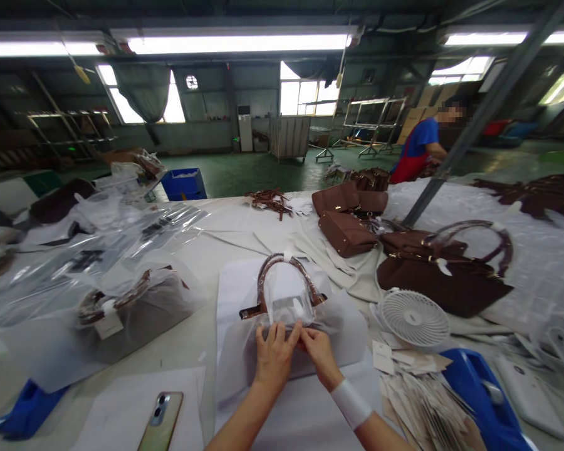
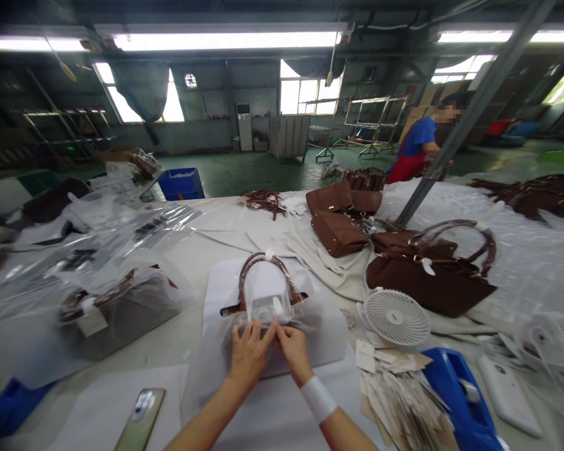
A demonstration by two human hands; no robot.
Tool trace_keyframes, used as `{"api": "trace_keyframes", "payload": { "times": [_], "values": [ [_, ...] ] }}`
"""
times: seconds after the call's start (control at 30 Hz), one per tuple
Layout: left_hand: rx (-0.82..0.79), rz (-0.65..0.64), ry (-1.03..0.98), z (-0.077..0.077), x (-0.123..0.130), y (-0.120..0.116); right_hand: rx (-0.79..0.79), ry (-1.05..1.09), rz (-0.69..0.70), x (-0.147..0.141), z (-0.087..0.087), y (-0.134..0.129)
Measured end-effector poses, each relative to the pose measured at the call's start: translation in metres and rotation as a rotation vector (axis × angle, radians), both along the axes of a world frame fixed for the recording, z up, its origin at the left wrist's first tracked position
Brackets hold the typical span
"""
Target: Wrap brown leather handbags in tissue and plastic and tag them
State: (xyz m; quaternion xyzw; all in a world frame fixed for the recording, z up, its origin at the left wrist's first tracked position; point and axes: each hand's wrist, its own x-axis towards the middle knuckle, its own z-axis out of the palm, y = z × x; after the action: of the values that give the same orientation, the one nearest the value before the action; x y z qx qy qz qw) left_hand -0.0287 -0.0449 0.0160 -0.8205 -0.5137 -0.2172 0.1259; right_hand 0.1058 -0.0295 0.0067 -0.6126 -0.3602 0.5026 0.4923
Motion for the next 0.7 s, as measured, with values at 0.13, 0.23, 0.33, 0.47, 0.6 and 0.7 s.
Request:
{"api": "trace_keyframes", "payload": {
  "times": [0.13,0.23,0.33,0.47,0.6,0.7],
  "values": [
    [-0.029,0.009,0.047,0.011,0.004,0.006,-0.027,-0.001,-0.069,-0.005,-0.003,-0.001],
    [-0.022,0.001,0.068,0.009,0.003,0.007,-0.054,-0.014,-0.121,-0.007,-0.007,-0.002],
    [-0.014,0.012,0.079,0.006,0.002,0.007,-0.063,-0.061,-0.149,-0.007,-0.015,-0.003],
    [-0.012,-0.01,0.1,0.004,0.003,0.002,-0.027,-0.197,-0.185,-0.004,-0.021,-0.01],
    [0.029,-0.031,0.118,-0.01,0.0,-0.004,0.014,-0.355,-0.248,0.001,-0.023,-0.027],
    [0.1,0.002,0.111,-0.031,-0.002,0.01,0.004,-0.433,-0.295,0.008,-0.028,-0.038]
  ]
}}
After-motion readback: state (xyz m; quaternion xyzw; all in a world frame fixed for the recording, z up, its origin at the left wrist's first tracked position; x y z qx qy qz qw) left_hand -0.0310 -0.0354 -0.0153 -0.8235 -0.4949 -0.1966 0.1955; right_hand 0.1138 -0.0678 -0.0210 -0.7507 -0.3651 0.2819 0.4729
